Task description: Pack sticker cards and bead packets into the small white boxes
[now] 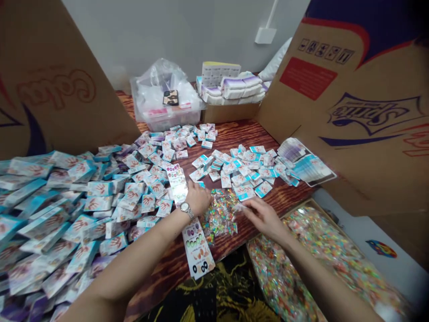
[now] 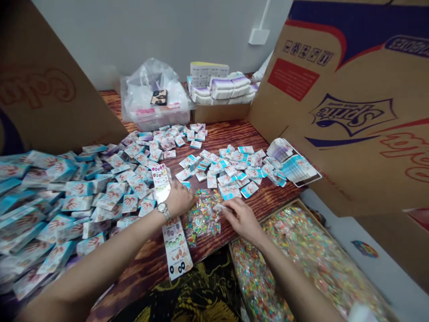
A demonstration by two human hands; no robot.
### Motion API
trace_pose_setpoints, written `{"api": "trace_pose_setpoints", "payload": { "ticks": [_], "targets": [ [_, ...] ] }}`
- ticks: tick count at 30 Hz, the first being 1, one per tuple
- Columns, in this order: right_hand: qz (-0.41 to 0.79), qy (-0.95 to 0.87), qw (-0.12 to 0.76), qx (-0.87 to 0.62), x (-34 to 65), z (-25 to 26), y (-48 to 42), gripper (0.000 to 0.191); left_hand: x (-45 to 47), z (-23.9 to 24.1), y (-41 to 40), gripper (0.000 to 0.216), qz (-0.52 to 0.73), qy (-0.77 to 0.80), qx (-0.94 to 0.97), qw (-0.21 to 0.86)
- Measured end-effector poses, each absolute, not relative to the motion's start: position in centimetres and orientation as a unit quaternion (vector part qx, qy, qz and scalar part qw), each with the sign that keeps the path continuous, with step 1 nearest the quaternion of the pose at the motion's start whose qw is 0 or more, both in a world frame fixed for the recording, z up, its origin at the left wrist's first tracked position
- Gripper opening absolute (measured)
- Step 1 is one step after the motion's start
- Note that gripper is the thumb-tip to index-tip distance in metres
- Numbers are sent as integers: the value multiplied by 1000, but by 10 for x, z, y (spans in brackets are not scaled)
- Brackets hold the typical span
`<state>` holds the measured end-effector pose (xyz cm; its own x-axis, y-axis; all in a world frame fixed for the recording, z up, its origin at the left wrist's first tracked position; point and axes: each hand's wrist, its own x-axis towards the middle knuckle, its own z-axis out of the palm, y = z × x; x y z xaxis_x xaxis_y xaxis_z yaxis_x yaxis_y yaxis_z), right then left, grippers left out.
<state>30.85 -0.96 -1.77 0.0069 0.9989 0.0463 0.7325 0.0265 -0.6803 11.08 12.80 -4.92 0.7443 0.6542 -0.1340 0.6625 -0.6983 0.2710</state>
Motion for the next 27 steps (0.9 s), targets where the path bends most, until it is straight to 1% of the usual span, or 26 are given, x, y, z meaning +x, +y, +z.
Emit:
{"api": "trace_pose_setpoints", "payload": {
  "ticks": [4,7,9,12,18,24,27],
  "targets": [
    [343,-681,192,-618,310,-37,-26,17,114,-54,124,33,-29,347,927,140],
    [354,-680,135,-627,303,-53,-30,12,119,-57,126,36,-43,340,928,143],
    [347,-671,115,-645,297,-62,-31,15,121,-59,128,35,-48,330,931,147],
    [328,-660,100,-668,292,-70,-28,23,124,-59,131,35,-45,314,937,148],
    [323,-656,101,-674,295,-75,-25,12,124,-46,132,38,2,304,943,134],
    [360,-629,108,-680,314,-77,-33,19,111,-18,132,32,89,329,933,114],
    [381,-629,104,-669,324,-65,-36,22,101,-7,130,25,180,335,914,138]
  ]
}}
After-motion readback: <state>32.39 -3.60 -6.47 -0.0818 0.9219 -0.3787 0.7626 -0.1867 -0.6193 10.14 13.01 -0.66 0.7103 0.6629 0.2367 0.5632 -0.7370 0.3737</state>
